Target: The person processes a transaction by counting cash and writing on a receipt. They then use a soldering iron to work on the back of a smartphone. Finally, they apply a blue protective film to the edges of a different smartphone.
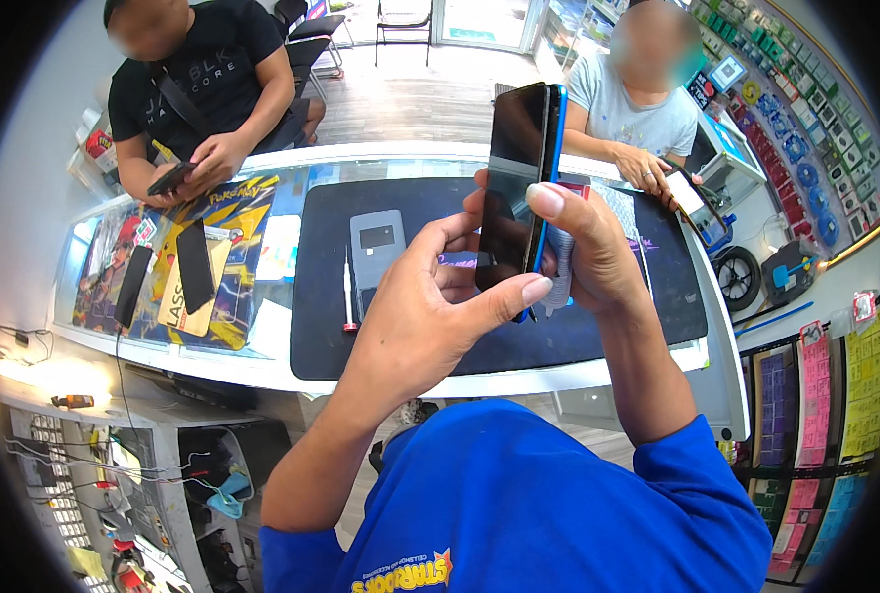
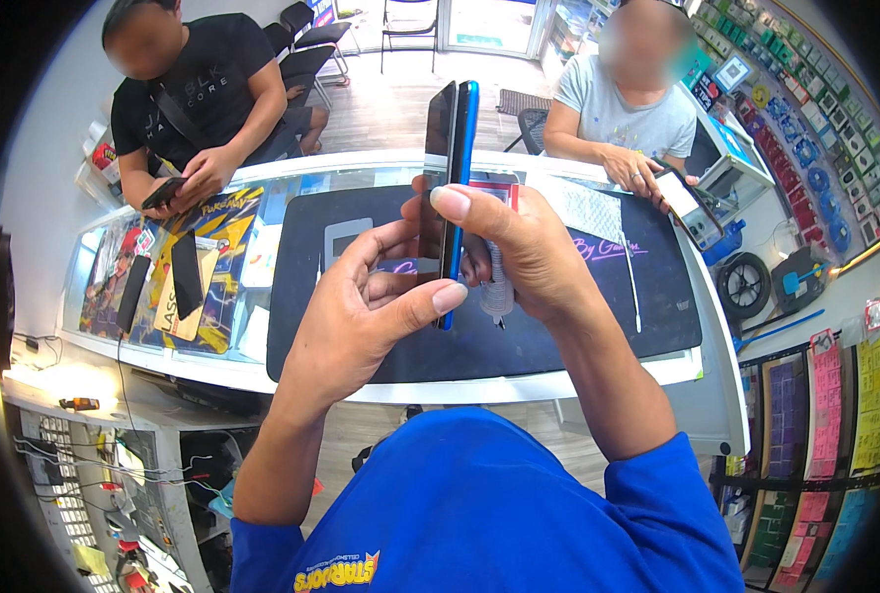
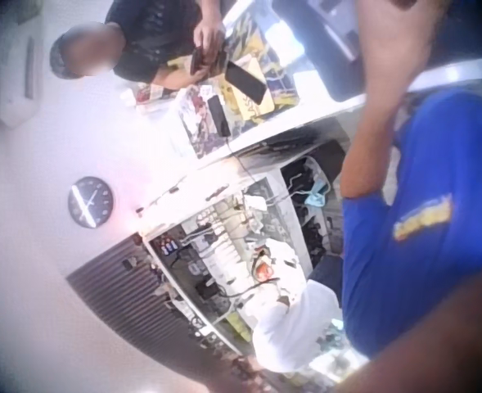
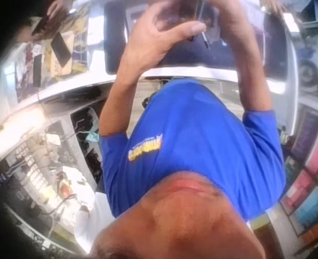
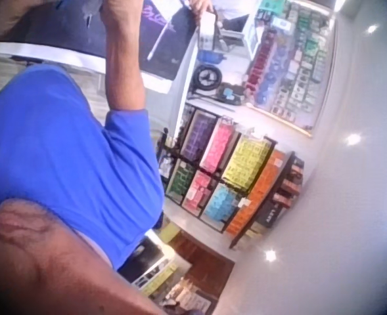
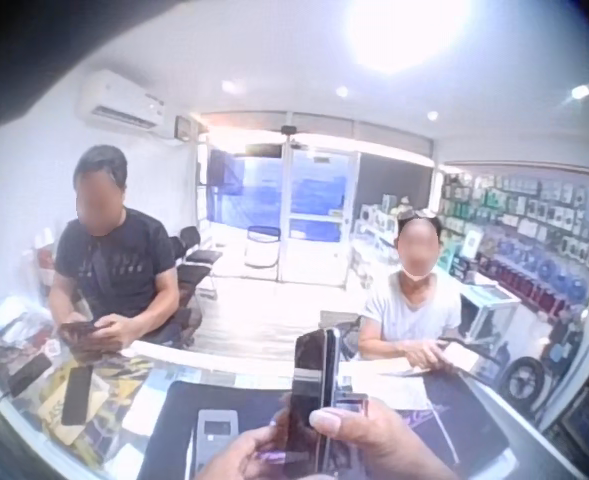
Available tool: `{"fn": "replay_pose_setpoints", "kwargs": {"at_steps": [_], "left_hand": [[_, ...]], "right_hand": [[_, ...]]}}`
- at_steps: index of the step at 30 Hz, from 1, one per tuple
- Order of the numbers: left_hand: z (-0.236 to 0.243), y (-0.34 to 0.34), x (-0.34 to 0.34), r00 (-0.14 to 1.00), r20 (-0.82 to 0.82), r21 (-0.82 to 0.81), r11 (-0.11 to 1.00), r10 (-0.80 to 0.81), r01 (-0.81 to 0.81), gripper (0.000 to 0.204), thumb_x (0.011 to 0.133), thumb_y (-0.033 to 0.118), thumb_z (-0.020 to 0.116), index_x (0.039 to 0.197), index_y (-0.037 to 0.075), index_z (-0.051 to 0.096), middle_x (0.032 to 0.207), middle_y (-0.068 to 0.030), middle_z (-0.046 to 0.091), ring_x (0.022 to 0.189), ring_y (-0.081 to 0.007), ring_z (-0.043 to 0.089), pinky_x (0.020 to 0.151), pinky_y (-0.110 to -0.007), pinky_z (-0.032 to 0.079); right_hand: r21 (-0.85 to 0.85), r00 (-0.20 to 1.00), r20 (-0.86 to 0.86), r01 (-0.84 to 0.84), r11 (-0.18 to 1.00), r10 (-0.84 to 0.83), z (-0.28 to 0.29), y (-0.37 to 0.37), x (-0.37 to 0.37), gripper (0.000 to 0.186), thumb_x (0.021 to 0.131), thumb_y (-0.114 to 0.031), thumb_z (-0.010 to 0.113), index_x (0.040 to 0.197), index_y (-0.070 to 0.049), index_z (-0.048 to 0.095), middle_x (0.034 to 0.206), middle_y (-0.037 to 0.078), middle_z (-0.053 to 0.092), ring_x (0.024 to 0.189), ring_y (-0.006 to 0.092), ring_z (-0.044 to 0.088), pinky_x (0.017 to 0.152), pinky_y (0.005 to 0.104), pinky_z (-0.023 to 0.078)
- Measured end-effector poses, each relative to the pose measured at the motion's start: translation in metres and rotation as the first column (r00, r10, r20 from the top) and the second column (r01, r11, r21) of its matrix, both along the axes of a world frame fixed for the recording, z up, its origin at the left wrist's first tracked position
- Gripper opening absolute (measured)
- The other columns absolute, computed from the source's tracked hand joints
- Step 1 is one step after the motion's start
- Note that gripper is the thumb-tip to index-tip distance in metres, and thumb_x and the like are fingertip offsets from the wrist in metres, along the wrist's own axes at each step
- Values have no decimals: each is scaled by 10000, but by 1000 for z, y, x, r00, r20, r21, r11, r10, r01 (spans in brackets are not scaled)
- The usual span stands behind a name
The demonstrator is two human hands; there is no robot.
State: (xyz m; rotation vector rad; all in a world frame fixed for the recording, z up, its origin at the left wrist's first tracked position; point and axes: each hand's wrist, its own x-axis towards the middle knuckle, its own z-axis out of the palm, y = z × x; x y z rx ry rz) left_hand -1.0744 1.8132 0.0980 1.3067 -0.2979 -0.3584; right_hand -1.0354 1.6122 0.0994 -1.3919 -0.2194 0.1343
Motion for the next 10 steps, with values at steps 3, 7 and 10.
{"fn": "replay_pose_setpoints", "kwargs": {"at_steps": [3, 7, 10], "left_hand": [[-7, 6, 6, 1000, -4, 73, 997, -28, 28, 997, 948, 445, 869, 1603, -106, 358, 1449, -240, 596, 1274, -253, 672, 1029, -338, 571], [-11, 13, 24, 987, 149, 219, 971, 65, -97, 976, 1023, 695, 638, 1597, -64, 425, 1513, -247, 561, 1310, -268, 657, 1126, -412, 505], [2, 11, 44, 994, -51, 97, 990, -99, 104, 919, 1086, 698, 492, 1646, -24, 394, 1623, -253, 463, 1439, -347, 576, 1217, -485, 444]], "right_hand": [[30, 999, -49, -13, 999, 15, -4, -5, 3, 664, 908, -575, 785, 1200, 20, 762, 1019, 99, 797, 614, 57, 591, 525, 223, 443], [-31, 977, -185, -116, 993, 108, 4, -19, 0, 625, 907, -553, 789, 1175, 11, 768, 1007, 109, 795, 594, 67, 578, 521, 232, 446], [-102, 947, -256, -227, 968, 195, 3, -28, 2, 610, 910, -545, 788, 1168, 7, 771, 997, 113, 797, 588, 75, 576, 521, 237, 449]]}}
